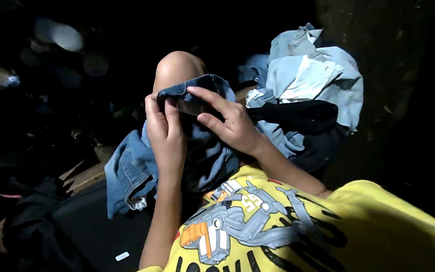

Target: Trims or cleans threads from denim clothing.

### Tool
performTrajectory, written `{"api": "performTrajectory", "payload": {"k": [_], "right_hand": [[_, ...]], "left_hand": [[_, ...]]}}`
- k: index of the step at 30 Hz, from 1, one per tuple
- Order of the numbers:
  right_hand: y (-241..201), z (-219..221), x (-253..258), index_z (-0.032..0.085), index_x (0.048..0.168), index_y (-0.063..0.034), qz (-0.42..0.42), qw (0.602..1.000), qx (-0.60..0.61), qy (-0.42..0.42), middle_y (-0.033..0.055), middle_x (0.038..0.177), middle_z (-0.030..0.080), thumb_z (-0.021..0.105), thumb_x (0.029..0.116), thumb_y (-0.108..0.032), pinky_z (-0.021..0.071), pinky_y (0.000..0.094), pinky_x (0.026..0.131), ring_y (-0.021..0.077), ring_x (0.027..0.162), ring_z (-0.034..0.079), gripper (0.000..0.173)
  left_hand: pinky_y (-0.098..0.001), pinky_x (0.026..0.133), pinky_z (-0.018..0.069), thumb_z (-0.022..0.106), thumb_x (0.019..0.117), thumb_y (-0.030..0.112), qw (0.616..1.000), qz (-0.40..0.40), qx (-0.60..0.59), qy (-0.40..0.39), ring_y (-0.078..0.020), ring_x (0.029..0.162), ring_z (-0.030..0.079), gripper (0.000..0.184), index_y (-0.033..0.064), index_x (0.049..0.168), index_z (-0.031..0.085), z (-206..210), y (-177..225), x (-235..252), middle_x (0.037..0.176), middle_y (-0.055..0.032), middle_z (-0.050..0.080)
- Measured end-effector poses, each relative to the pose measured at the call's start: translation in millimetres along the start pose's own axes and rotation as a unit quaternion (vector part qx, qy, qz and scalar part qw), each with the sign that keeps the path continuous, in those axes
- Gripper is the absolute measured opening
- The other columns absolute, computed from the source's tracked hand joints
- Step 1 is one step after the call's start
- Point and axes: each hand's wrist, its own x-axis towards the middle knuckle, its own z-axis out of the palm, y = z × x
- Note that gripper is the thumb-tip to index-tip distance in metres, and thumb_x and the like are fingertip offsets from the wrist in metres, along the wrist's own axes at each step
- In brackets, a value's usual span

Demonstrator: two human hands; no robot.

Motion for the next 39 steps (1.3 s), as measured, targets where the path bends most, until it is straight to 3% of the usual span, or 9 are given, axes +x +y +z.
{"api": "performTrajectory", "payload": {"k": [3,12,16,19,23,26,29,33,39], "right_hand": [[1.9,5.1,0.9,0.056,0.144,-0.0028,-0.009,0.999,-0.046,0.020,0.0130,0.101,0.070,0.057,0.1038,-0.025,0.0562,0.0357,0.063,0.0214,0.078,0.067,0.046],[10.1,21.8,13.8,0.069,0.133,-0.0101,-0.044,0.991,-0.095,0.082,0.0073,0.078,0.058,0.054,0.1049,-0.028,0.0458,0.0310,0.053,0.0173,0.064,0.055,0.037],[5.7,11.2,21.3,0.067,0.131,-0.0003,0.040,0.986,0.159,0.019,0.0069,0.113,0.073,0.050,0.1065,-0.016,0.0541,0.0210,0.079,0.0029,0.090,0.066,0.034],[-2.1,-9.3,29.0,0.063,0.129,0.0001,0.170,0.902,0.391,-0.071,-0.0100,0.083,0.061,0.044,0.1077,-0.011,0.0370,0.0104,0.052,-0.0068,0.060,0.045,0.030],[2.8,-21.7,33.6,0.059,0.130,-0.0061,0.223,0.850,0.454,-0.150,-0.0099,0.066,0.050,0.039,0.1098,-0.018,0.0304,0.0119,0.042,-0.0037,0.049,0.039,0.031],[-4.8,-16.5,30.4,0.062,0.127,-0.0013,0.156,0.902,0.388,-0.105,-0.0094,0.080,0.058,0.043,0.1079,-0.012,0.0361,0.0106,0.050,-0.0061,0.058,0.045,0.030],[-9.3,-10.9,22.2,0.064,0.135,-0.0030,0.046,0.983,0.163,-0.066,0.0025,0.123,0.070,0.050,0.1067,-0.017,0.0543,0.0208,0.085,0.0001,0.098,0.065,0.034],[4.2,5.1,12.0,0.061,0.141,-0.0052,-0.020,1.000,-0.015,-0.003,0.0130,0.114,0.072,0.053,0.1057,-0.026,0.0583,0.0426,0.078,0.0222,0.094,0.071,0.041],[7.0,22.7,12.1,0.064,0.136,-0.0017,-0.043,0.996,-0.033,0.066,0.0154,0.111,0.073,0.054,0.1055,-0.027,0.0573,0.0399,0.071,0.0229,0.084,0.069,0.041]], "left_hand": [[-0.0145,0.086,0.0513,0.039,0.1087,0.009,1.000,0.019,0.007,0.007,0.0074,0.094,0.060,0.018,0.0003,0.115,0.054,0.6,-0.7,-0.5,0.100,0.0051,0.062],[-0.0116,0.075,0.0497,0.044,0.1062,0.008,1.000,-0.004,-0.017,0.006,0.0094,0.081,0.058,0.015,0.0069,0.104,0.058,1.3,-1.3,-1.5,0.086,0.0115,0.059],[-0.0093,0.067,0.0461,0.048,0.1055,0.009,1.000,0.001,-0.003,0.007,0.0108,0.071,0.053,0.012,0.0066,0.099,0.057,-3.1,-4.0,1.3,0.078,0.0120,0.054],[-0.0081,0.067,0.0436,0.050,0.1047,0.009,0.999,0.025,0.032,-0.011,0.0111,0.071,0.051,0.013,0.0032,0.099,0.060,-10.4,-5.3,2.4,0.080,0.0094,0.056],[-0.0090,0.071,0.0433,0.051,0.1036,0.010,0.996,0.058,0.059,0.020,0.0089,0.078,0.053,0.017,0.0000,0.099,0.064,-6.7,-7.6,0.7,0.086,0.0050,0.058],[-0.0117,0.079,0.0449,0.057,0.1022,0.014,0.995,0.060,0.064,0.043,0.0035,0.088,0.056,0.019,-0.0017,0.098,0.068,-6.2,-7.0,-0.3,0.093,-0.0004,0.061],[-0.0100,0.070,0.0454,0.064,0.0978,0.012,0.996,0.046,0.049,0.056,0.0079,0.076,0.055,0.013,0.0010,0.092,0.067,-5.0,-5.1,-3.6,0.081,0.0055,0.060],[-0.0128,0.071,0.0530,0.061,0.0959,0.004,0.999,-0.006,-0.040,0.035,0.0079,0.074,0.061,0.008,0.0083,0.092,0.066,-8.7,-4.3,-2.1,0.079,0.0130,0.065],[-0.0139,0.072,0.0541,0.062,0.0961,0.005,0.998,-0.026,-0.063,0.013,0.0065,0.075,0.063,0.008,0.0090,0.093,0.069,-8.0,-4.5,-4.0,0.081,0.0125,0.067]]}}
